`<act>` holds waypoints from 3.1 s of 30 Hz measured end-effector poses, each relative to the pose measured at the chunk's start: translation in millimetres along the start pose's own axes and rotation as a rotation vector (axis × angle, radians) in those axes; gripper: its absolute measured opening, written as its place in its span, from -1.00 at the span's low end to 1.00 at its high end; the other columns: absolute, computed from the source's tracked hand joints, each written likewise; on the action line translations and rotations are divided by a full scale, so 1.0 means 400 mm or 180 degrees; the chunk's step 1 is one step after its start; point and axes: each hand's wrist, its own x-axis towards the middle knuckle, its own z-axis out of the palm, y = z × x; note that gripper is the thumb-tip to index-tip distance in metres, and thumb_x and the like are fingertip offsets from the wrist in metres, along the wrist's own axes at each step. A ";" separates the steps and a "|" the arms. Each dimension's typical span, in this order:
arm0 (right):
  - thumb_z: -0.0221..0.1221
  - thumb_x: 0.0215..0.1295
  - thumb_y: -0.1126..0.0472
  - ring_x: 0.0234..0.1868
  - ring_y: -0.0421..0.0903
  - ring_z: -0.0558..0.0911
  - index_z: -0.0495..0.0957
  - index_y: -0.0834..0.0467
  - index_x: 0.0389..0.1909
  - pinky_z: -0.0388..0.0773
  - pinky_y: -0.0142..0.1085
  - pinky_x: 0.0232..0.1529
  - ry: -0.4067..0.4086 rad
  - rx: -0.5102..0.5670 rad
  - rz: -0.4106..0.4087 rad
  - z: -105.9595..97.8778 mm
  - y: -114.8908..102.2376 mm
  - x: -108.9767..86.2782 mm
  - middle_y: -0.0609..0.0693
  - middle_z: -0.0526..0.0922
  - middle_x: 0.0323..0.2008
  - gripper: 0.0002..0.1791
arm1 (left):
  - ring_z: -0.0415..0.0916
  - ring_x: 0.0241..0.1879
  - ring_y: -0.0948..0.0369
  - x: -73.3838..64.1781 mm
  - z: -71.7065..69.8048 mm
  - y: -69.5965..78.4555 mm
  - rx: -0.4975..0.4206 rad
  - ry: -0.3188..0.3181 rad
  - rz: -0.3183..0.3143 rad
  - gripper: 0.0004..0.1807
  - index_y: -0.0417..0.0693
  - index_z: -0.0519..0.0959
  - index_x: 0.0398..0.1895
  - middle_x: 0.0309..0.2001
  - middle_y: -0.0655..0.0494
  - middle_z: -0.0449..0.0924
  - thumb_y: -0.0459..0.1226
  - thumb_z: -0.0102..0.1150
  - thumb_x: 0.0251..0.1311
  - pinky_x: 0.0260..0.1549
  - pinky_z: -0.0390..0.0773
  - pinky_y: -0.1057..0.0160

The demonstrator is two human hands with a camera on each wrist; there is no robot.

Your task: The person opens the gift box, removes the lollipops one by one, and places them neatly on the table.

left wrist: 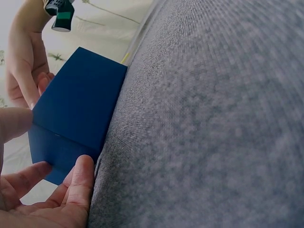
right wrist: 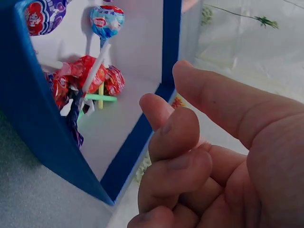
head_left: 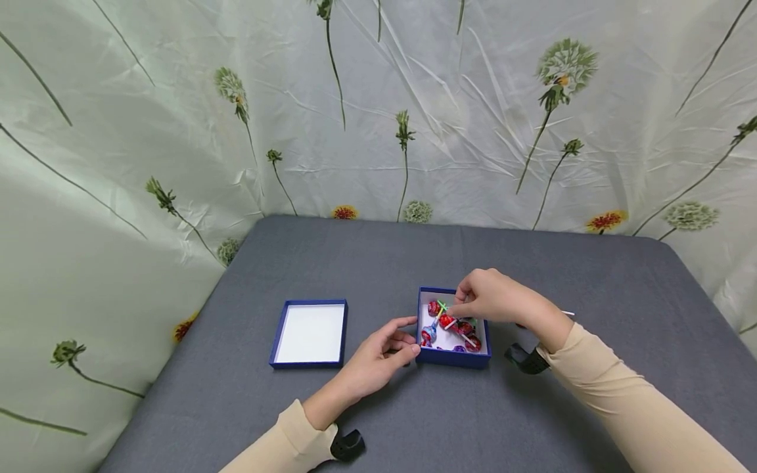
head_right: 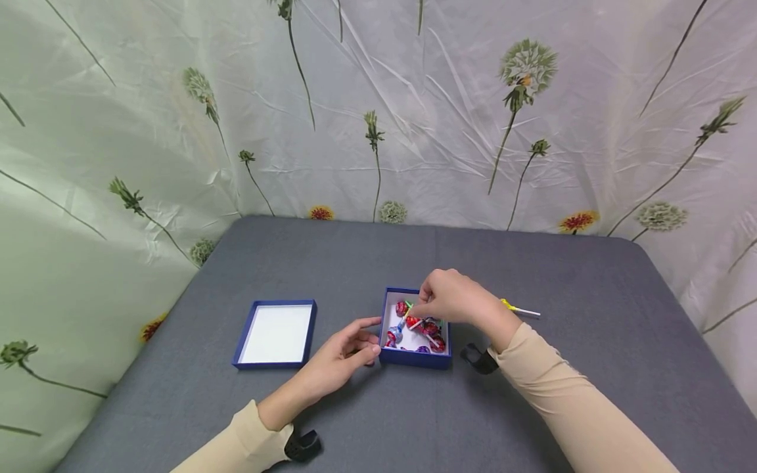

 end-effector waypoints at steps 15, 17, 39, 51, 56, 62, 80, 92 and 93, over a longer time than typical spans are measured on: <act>0.42 0.17 -0.03 -0.57 -0.21 0.43 0.56 0.04 -0.59 0.33 -0.34 -0.52 -0.0143 -0.0329 0.0326 0.036 -0.029 0.039 -0.13 0.51 -0.61 -0.68 | 0.57 -0.09 0.25 0.000 0.002 0.000 -0.0012 0.0010 0.0015 -0.46 0.20 0.37 0.42 0.01 0.09 0.59 -0.06 0.18 0.40 -0.18 0.55 0.36; 0.43 0.16 -0.03 -0.57 -0.21 0.43 0.56 0.04 -0.59 0.32 -0.34 -0.52 -0.0143 -0.0371 0.0349 0.040 -0.028 0.042 -0.13 0.50 -0.61 -0.67 | 0.57 -0.09 0.25 -0.001 0.004 -0.001 -0.0007 0.0004 -0.0028 -0.45 0.23 0.36 0.42 0.00 0.13 0.59 -0.04 0.17 0.40 -0.18 0.56 0.35; 0.52 0.03 -0.01 -0.60 -0.18 0.48 0.52 0.05 -0.64 0.30 -0.33 -0.57 -0.0114 -0.0750 0.0382 0.076 -0.046 0.053 -0.10 0.53 -0.64 -0.62 | 0.57 -0.11 0.24 -0.001 0.002 -0.002 -0.0018 0.0027 0.0007 -0.46 0.20 0.37 0.42 -0.01 0.10 0.59 -0.06 0.18 0.40 -0.20 0.56 0.35; 0.52 0.04 0.01 -0.59 -0.17 0.46 0.52 0.08 -0.62 0.31 -0.33 -0.57 -0.0071 -0.0754 0.0374 0.069 -0.046 0.053 -0.09 0.51 -0.63 -0.62 | 0.58 -0.09 0.24 0.000 0.004 0.000 -0.0034 0.0034 -0.0025 -0.46 0.20 0.38 0.41 -0.01 0.12 0.60 -0.07 0.19 0.39 -0.19 0.57 0.35; 0.50 0.08 0.02 -0.58 -0.17 0.46 0.53 0.11 -0.59 0.32 -0.34 -0.56 -0.0118 -0.0717 0.0429 0.062 -0.047 0.052 -0.07 0.50 -0.61 -0.64 | 0.57 -0.09 0.24 -0.001 0.003 0.001 -0.0021 0.0029 -0.0035 -0.45 0.20 0.37 0.42 0.00 0.13 0.59 -0.06 0.18 0.40 -0.19 0.56 0.35; 0.46 0.12 0.00 -0.57 -0.19 0.43 0.52 0.11 -0.60 0.29 -0.35 -0.56 -0.0142 -0.0727 0.0463 0.053 -0.049 0.049 -0.10 0.47 -0.62 -0.63 | 0.57 -0.09 0.25 -0.002 0.002 0.001 -0.0005 0.0024 -0.0014 -0.45 0.18 0.37 0.42 0.00 0.10 0.60 -0.06 0.18 0.40 -0.18 0.55 0.36; 0.40 0.19 0.06 -0.59 -0.21 0.39 0.53 0.08 -0.64 0.28 -0.35 -0.56 -0.0057 -0.0630 0.0418 0.022 -0.037 0.031 -0.12 0.44 -0.64 -0.67 | 0.57 -0.10 0.26 -0.002 -0.001 0.005 -0.0025 0.0024 -0.0052 -0.46 0.22 0.37 0.42 0.00 0.12 0.60 -0.05 0.17 0.40 -0.20 0.56 0.35; 0.35 0.24 0.08 -0.58 -0.20 0.42 0.61 0.09 -0.59 0.30 -0.33 -0.53 0.0022 -0.0648 0.0348 -0.016 -0.018 0.009 -0.10 0.54 -0.63 -0.73 | 0.57 -0.10 0.22 -0.005 -0.001 0.001 -0.0070 -0.0001 -0.0065 -0.46 0.23 0.37 0.42 0.01 0.10 0.59 -0.05 0.18 0.40 -0.18 0.56 0.33; 0.34 0.24 0.08 -0.58 -0.19 0.43 0.62 0.10 -0.57 0.32 -0.33 -0.53 0.0029 -0.0656 0.0350 -0.018 -0.018 0.008 -0.10 0.56 -0.63 -0.74 | 0.57 -0.10 0.22 -0.005 0.000 0.001 -0.0069 -0.0001 -0.0063 -0.46 0.23 0.37 0.42 0.01 0.10 0.59 -0.05 0.18 0.40 -0.18 0.56 0.33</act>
